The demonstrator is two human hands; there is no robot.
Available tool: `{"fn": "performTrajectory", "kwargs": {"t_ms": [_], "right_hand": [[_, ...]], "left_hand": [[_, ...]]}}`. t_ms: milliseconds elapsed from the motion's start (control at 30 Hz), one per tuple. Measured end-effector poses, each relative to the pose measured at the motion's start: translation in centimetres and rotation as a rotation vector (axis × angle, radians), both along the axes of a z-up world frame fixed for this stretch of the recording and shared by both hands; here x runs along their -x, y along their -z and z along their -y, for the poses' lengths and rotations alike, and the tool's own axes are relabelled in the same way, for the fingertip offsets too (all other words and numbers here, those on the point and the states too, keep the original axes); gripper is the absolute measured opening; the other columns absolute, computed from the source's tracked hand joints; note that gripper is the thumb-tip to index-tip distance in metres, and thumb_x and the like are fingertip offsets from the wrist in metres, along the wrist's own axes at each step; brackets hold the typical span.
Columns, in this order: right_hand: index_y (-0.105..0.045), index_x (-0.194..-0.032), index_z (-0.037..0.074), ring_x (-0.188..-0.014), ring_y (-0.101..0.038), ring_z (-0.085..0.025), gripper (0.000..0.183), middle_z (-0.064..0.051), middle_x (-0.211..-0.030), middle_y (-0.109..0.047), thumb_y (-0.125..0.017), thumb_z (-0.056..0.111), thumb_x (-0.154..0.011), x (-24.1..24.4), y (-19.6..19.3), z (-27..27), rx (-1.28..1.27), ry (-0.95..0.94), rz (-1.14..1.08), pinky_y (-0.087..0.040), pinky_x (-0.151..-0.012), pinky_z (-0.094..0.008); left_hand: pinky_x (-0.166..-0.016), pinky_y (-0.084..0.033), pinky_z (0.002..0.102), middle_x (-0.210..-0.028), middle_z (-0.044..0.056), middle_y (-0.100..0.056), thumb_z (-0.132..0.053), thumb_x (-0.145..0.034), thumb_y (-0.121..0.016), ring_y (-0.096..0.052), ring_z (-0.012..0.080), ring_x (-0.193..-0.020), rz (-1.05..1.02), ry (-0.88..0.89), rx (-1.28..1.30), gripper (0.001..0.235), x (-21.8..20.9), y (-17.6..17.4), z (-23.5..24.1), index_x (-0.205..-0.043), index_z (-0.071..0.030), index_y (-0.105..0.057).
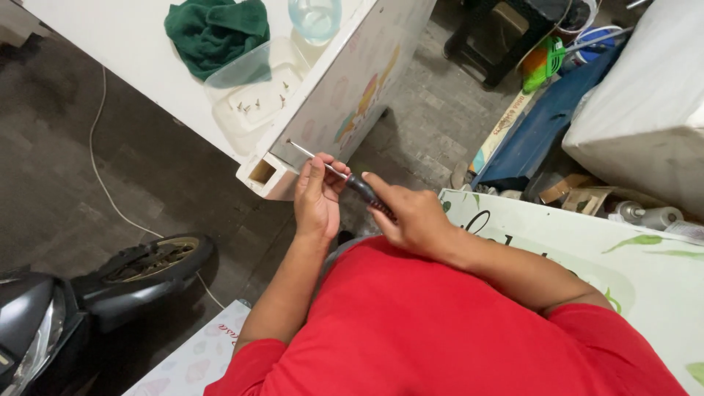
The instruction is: The person uses a screwdriver to remove screws from the base and sides of a freezer display unit.
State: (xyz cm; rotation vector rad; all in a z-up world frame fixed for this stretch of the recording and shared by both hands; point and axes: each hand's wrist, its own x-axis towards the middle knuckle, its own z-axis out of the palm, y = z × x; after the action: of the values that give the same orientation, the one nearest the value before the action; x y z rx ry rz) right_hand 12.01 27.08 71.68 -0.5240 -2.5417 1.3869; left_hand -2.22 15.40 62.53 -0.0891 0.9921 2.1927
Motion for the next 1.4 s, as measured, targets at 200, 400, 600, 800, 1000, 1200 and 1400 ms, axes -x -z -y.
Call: {"fn": "performTrajectory", "kwargs": {"t_ms": [200,400,600,800,1000,1200,1400], "right_hand": [[-0.067,-0.137,0.009,-0.12,-0.067,-0.035,0.052,-0.015,-0.132,-0.071,-0.077,0.018,-0.087,-0.2,-0.3,-0.7,0.202,-0.003,-0.074,-0.055,-0.097,-0.046],[-0.06,-0.1,0.003,-0.026,-0.034,-0.011,0.052,-0.001,-0.06,-0.03,-0.041,0.052,-0.106,-0.1,-0.1,-1.5,1.961,-0.022,0.315,-0.029,-0.022,-0.021],[-0.064,-0.14,0.017,-0.074,-0.075,-0.031,0.054,-0.013,-0.087,-0.073,-0.072,0.029,-0.088,-0.7,0.6,0.0,-0.373,-0.063,-0.002,-0.059,-0.059,-0.04],[-0.042,-0.151,0.012,-0.027,-0.043,-0.015,0.065,-0.002,-0.058,-0.038,-0.06,0.039,-0.095,0.2,-0.4,-0.5,1.332,0.034,0.007,-0.041,-0.026,-0.024],[-0.054,-0.131,0.008,-0.018,-0.035,-0.01,0.04,0.002,-0.05,-0.032,-0.054,0.03,-0.098,0.0,0.7,0.3,1.542,-0.024,0.129,-0.028,-0.019,-0.025],[-0.066,-0.141,0.023,-0.066,-0.074,-0.032,0.058,-0.012,-0.076,-0.076,-0.08,0.027,-0.084,0.3,-0.5,0.9,-0.155,-0.024,0.043,-0.055,-0.055,-0.034],[-0.042,-0.154,0.01,-0.027,-0.037,-0.009,0.061,-0.002,-0.055,-0.034,-0.036,0.048,-0.106,-0.1,3.6,-1.1,2.065,-0.202,0.144,-0.031,-0.028,-0.021]], "left_hand": [[-0.084,-0.065,0.028,-0.091,0.012,-0.076,-0.037,-0.105,-0.058,-0.077,0.0191,-0.089,0.01,-0.005,-0.043,0.03,0.1,0.5,-0.3,-0.11,-0.008,-0.062],[-0.082,-0.065,0.028,-0.09,0.011,-0.075,-0.038,-0.104,-0.058,-0.076,0.0183,-0.088,0.005,-0.026,-0.035,0.03,0.0,0.7,-0.3,-0.108,-0.009,-0.062],[-0.081,-0.066,0.032,-0.091,0.012,-0.076,-0.037,-0.105,-0.056,-0.077,0.0202,-0.087,0.033,-0.028,-0.079,0.029,0.0,1.6,-0.3,-0.108,-0.008,-0.063],[-0.08,-0.067,0.034,-0.092,0.012,-0.076,-0.039,-0.103,-0.06,-0.078,0.0212,-0.087,0.064,-0.052,-0.122,0.03,-0.1,1.4,-0.9,-0.108,-0.009,-0.064],[-0.075,-0.067,0.033,-0.09,0.013,-0.076,-0.039,-0.104,-0.06,-0.078,0.0211,-0.083,0.073,-0.043,-0.137,0.031,-0.2,1.1,-0.6,-0.108,-0.009,-0.064],[-0.075,-0.068,0.033,-0.092,0.013,-0.077,-0.039,-0.106,-0.057,-0.078,0.0217,-0.084,0.085,-0.046,-0.197,0.031,-0.2,0.9,-1.0,-0.109,-0.009,-0.064],[-0.076,-0.068,0.034,-0.093,0.012,-0.075,-0.04,-0.106,-0.057,-0.078,0.022,-0.085,0.078,-0.048,-0.194,0.031,-0.1,1.6,-1.2,-0.109,-0.01,-0.063]]}}
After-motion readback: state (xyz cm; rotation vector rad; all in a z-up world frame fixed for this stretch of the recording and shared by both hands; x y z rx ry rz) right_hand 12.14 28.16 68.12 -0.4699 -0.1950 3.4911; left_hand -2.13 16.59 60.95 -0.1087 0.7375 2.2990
